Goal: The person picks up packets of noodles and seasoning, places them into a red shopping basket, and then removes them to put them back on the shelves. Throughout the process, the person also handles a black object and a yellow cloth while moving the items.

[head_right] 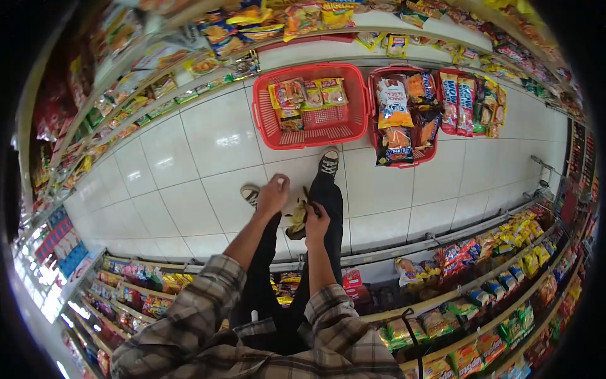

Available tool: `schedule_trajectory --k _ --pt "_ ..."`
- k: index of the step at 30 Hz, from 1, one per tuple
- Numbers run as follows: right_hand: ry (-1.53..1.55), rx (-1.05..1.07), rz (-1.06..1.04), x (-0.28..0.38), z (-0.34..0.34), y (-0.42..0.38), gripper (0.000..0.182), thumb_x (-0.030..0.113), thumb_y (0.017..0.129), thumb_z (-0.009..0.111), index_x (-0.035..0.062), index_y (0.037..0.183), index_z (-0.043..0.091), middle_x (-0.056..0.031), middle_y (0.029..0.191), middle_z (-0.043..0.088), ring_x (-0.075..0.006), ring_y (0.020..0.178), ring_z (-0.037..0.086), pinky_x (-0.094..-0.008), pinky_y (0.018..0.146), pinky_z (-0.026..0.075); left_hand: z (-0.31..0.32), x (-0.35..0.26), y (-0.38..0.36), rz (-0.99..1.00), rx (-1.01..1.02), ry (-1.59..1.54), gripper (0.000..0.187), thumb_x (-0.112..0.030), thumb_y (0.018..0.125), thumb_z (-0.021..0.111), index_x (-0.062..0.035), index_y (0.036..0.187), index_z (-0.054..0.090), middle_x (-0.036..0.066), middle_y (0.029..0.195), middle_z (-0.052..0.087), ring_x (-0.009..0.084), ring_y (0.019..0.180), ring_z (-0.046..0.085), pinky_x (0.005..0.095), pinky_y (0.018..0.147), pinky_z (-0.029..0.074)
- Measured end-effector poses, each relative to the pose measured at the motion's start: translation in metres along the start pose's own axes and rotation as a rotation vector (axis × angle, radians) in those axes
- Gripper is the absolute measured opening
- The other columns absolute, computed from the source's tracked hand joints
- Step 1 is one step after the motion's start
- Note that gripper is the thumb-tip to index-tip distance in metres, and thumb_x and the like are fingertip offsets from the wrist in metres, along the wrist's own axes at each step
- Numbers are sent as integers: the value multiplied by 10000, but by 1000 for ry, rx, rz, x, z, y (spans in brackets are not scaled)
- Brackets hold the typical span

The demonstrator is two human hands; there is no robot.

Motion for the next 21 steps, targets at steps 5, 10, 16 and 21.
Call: schedule_trajectory --k 5,10,16,21 --pt "113 190 320 -39 3 49 239 108 811 696 -19 1011 664 -77 901 670 -152 809 635 -267 728 492 42 12 167 169 -181 -48 287 -286 890 584 -58 1064 573 203 984 664 381 952 635 449 816 503" --pt "-139 415 349 -35 30 67 270 103 819 712 -25 1047 643 -72 897 674 -121 798 635 -260 724 503 71 36 309 5 -115 288 426 -313 869 590 -13 1164 527 233 1077 627 403 1016 603 463 856 498" --pt "124 443 409 5 40 80 312 100 809 741 -18 1075 628 -58 923 667 -100 816 623 -242 750 494 79 61 373 -145 -349 154 671 -359 797 686 31 1276 424 225 1256 552 359 1119 569 424 953 455" --pt "182 368 448 15 36 91 258 70 830 714 -1 1059 620 -43 895 656 -83 815 618 -224 733 493 87 99 402 82 -445 -285 568 -239 712 811 24 1145 553 156 1169 622 290 988 621 368 871 479"
Point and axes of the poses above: each hand's wrist, its own y-axis towards the middle knuckle, its own z-axis out of the palm, x = y × z, the point moved 5 cm from there along y, towards the middle knuckle
